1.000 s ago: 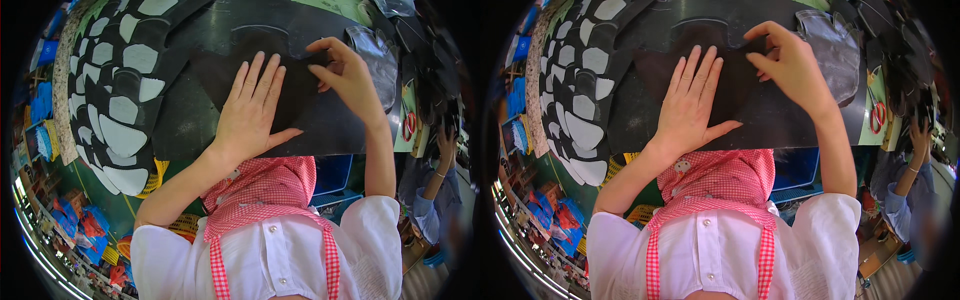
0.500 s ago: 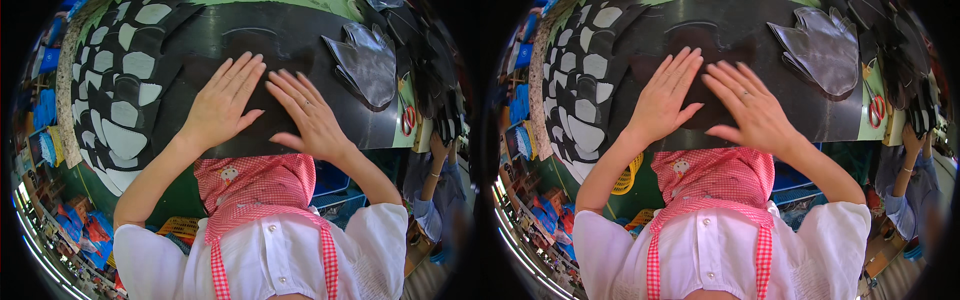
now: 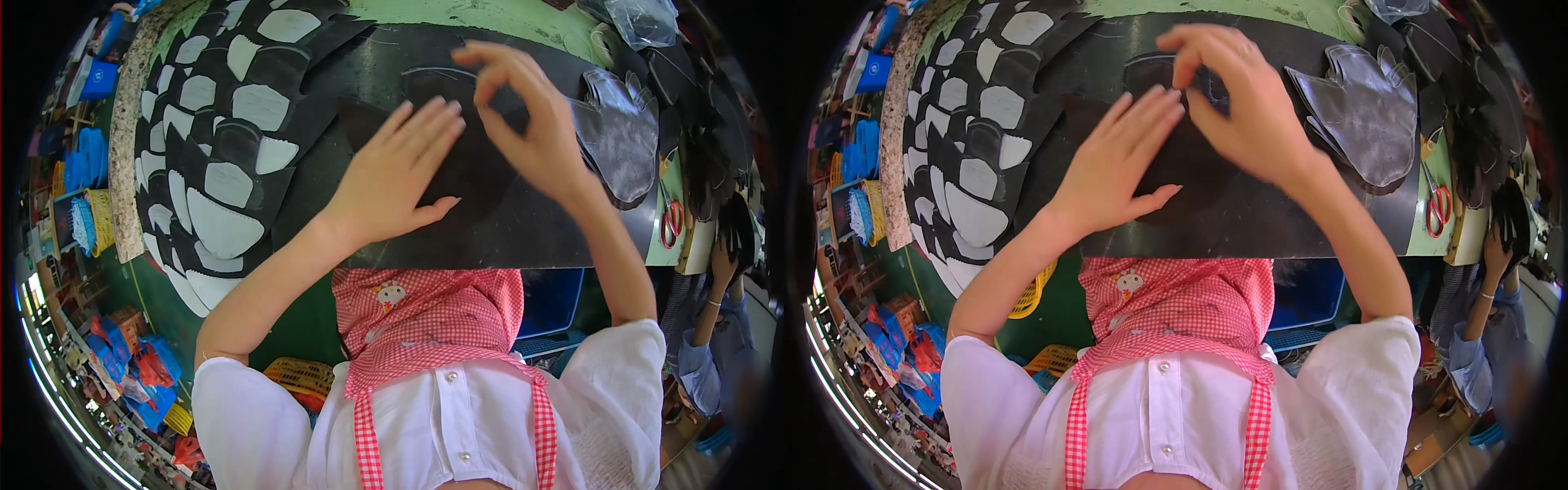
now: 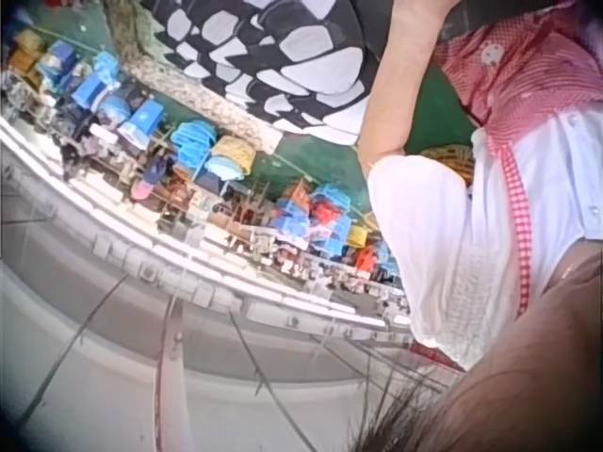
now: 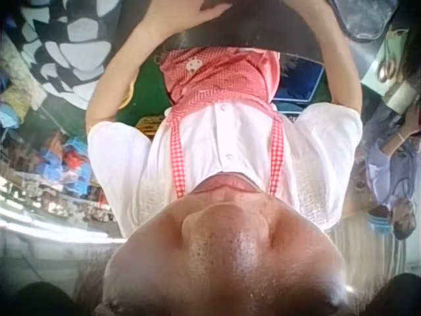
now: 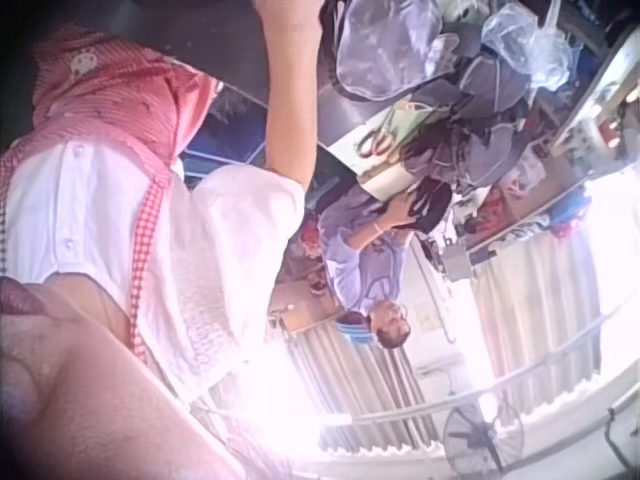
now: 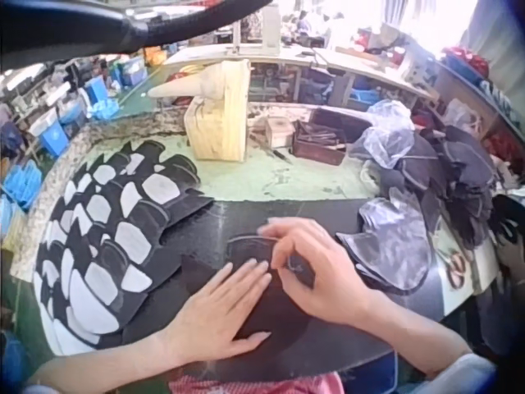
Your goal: Applying glue to shoe components with a brush and then carefully aligning and pressing pieces together for assembly.
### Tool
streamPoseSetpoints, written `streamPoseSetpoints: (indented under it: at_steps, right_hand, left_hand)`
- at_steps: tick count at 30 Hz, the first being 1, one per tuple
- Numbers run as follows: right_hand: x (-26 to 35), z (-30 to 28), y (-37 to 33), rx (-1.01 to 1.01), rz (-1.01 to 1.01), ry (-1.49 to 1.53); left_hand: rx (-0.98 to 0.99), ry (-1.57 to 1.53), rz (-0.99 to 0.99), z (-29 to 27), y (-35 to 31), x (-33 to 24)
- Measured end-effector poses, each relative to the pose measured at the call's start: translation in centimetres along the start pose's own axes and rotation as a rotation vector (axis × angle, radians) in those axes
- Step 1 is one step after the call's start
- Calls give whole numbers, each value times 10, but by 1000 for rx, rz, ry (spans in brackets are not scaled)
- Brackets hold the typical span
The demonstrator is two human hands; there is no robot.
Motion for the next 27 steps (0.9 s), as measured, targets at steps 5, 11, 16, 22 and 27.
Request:
streamPoseSetpoints:
  at_steps: [5,11,16,22,27]
  right_hand:
    - [18,-11,-65,181,94,-455]
    - [3,-27,-28,220,163,-493]
    - [-42,-67,-7,-31,776,-98]
    - [-63,-115,-22,-112,387,-266]
    - [-23,-172,-93,102,275,-497]
  left_hand:
    - [-125,171,-61,3,14,21]
    - [-252,-111,-103,-25,0,12]
    - [-225,41,-275,-99,-72,11]
    - [70,321,-572,-134,-137,30]
    - [-32,134,-473,-153,-156,54]
Point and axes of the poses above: each hand's wrist, its own y-axis towards the middle knuckle, its own z-axis out of the palm, x = y × z, the point moved 2 cm from there along y, towards the middle knuckle, and after that the axes turned 15 degrees about -x, right-handed, at the moved point
